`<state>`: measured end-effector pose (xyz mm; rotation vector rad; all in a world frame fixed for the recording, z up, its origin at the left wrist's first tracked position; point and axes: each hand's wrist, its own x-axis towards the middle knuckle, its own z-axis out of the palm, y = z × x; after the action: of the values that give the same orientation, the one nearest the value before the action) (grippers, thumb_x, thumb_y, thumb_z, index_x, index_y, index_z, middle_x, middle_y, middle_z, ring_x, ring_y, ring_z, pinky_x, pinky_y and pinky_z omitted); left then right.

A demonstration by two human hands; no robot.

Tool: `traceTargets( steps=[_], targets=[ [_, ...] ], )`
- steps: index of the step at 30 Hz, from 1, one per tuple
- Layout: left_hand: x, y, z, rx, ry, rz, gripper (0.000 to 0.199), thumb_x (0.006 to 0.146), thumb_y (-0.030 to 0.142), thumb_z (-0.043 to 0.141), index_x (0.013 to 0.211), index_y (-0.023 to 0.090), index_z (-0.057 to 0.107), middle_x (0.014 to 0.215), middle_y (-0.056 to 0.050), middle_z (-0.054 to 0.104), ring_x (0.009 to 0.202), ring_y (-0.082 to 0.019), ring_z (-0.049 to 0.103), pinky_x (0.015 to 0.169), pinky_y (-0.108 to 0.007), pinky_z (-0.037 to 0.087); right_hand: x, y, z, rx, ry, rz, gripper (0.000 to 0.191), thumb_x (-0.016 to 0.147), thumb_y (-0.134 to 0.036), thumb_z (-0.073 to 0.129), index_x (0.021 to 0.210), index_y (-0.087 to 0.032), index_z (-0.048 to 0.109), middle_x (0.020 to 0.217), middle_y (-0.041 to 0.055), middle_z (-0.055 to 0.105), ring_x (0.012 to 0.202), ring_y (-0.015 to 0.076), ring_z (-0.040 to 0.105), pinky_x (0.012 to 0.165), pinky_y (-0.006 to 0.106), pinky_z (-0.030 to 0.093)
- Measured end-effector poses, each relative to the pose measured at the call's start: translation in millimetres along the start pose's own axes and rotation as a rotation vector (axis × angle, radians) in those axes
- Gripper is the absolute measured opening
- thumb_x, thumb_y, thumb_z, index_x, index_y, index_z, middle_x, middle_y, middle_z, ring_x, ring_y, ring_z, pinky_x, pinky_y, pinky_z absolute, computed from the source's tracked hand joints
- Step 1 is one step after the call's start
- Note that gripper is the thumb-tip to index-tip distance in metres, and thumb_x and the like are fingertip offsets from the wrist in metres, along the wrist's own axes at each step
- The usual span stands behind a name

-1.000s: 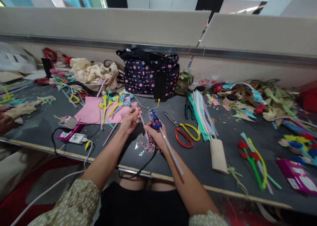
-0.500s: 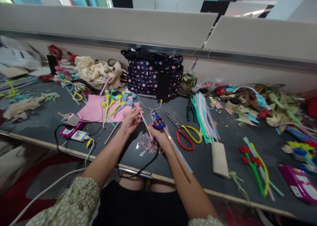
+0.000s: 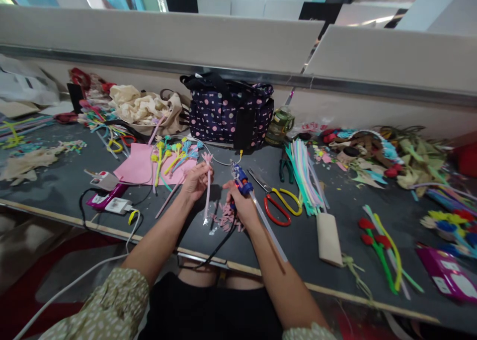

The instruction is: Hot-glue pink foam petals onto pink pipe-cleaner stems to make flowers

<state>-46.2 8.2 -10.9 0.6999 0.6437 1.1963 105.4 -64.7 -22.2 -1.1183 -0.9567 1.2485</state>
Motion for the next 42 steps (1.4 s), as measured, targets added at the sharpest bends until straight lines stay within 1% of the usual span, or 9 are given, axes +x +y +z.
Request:
traceTargets(
  steps=[4, 8, 14, 19, 27, 31, 35, 38, 42],
  targets=[
    [1, -2, -1.0, 0.006, -0.011, 0.014, 0.032, 0.057, 0.026, 0.082, 0.071, 0.014, 0.055, 0.061, 0.003, 0.058, 0.046, -0.004, 0.051, 0.042, -0.014, 0.036, 1, 4, 0, 0.059, 0.046, -0.049, 0.038, 0.076, -0.059, 0.064, 0.083, -0.022, 0.062, 0.063, -0.0025, 0.064, 0.047, 0.0102, 0.055, 0.045, 0.022, 0.042],
    [2, -3, -1.7, 0.004, 0.008, 0.038, 0.032, 0.056, 0.025, 0.081, 0.073, 0.014, 0.056, 0.061, 0.003, 0.059, 0.049, -0.005, 0.054, 0.043, -0.014, 0.039, 1, 6, 2, 0.112, 0.054, -0.068, 0.036, 0.077, -0.057, 0.064, 0.086, -0.023, 0.058, 0.078, -0.0014, 0.068, 0.048, 0.0092, 0.056, 0.046, 0.022, 0.045],
    [0, -2, -0.9, 0.050, -0.031, 0.004, 0.031, 0.060, 0.029, 0.080, 0.073, 0.015, 0.055, 0.062, 0.001, 0.062, 0.043, -0.005, 0.049, 0.037, -0.015, 0.035, 1, -3, 4, 0.199, 0.084, -0.079, 0.039, 0.075, -0.058, 0.066, 0.082, -0.021, 0.055, 0.072, -0.0007, 0.067, 0.042, 0.0075, 0.053, 0.041, 0.020, 0.042],
    [-1, -2, 0.5, 0.053, -0.046, 0.002, 0.033, 0.060, 0.029, 0.081, 0.073, 0.015, 0.054, 0.062, 0.001, 0.062, 0.042, -0.005, 0.047, 0.036, -0.015, 0.033, 0, -8, 5, 0.196, 0.123, -0.074, 0.042, 0.074, -0.060, 0.067, 0.080, -0.020, 0.054, 0.073, -0.0002, 0.069, 0.042, 0.0066, 0.053, 0.039, 0.018, 0.040],
    [-2, -2, 1.8, 0.071, -0.085, 0.027, 0.032, 0.061, 0.029, 0.082, 0.074, 0.015, 0.056, 0.059, 0.004, 0.056, 0.038, -0.002, 0.040, 0.034, -0.013, 0.031, -2, -12, 7, 0.170, 0.113, -0.037, 0.044, 0.070, -0.061, 0.069, 0.077, -0.020, 0.055, 0.069, 0.0007, 0.069, 0.039, 0.0077, 0.052, 0.035, 0.019, 0.037],
    [-2, -3, 2.2, 0.081, -0.066, 0.047, 0.031, 0.061, 0.029, 0.082, 0.073, 0.015, 0.056, 0.055, 0.006, 0.053, 0.036, -0.002, 0.038, 0.032, -0.014, 0.032, -2, -11, 7, 0.153, 0.097, -0.027, 0.042, 0.071, -0.060, 0.067, 0.077, -0.020, 0.055, 0.070, 0.0002, 0.069, 0.039, 0.0078, 0.051, 0.034, 0.019, 0.038],
    [-2, -4, 4.0, 0.108, -0.017, 0.125, 0.030, 0.060, 0.029, 0.082, 0.074, 0.016, 0.058, 0.053, 0.007, 0.050, 0.036, -0.003, 0.040, 0.034, -0.015, 0.037, -2, -9, 6, 0.154, 0.096, -0.028, 0.041, 0.072, -0.060, 0.067, 0.077, -0.020, 0.055, 0.069, -0.0006, 0.068, 0.039, 0.0071, 0.051, 0.034, 0.018, 0.037],
    [-3, -4, 6.0, 0.120, 0.026, 0.180, 0.033, 0.058, 0.029, 0.083, 0.078, 0.016, 0.062, 0.056, 0.007, 0.053, 0.038, -0.003, 0.042, 0.035, -0.015, 0.037, -2, -10, 6, 0.161, 0.083, -0.026, 0.041, 0.072, -0.059, 0.068, 0.077, -0.020, 0.056, 0.069, -0.0003, 0.069, 0.038, 0.0067, 0.050, 0.034, 0.018, 0.036],
    [-4, -4, 7.3, 0.106, 0.065, 0.174, 0.038, 0.056, 0.029, 0.084, 0.086, 0.016, 0.066, 0.061, 0.005, 0.057, 0.039, -0.003, 0.044, 0.035, -0.016, 0.036, -2, -10, 6, 0.156, 0.085, -0.028, 0.041, 0.072, -0.059, 0.068, 0.078, -0.020, 0.056, 0.069, 0.0000, 0.069, 0.038, 0.0064, 0.050, 0.034, 0.018, 0.035]
  ],
)
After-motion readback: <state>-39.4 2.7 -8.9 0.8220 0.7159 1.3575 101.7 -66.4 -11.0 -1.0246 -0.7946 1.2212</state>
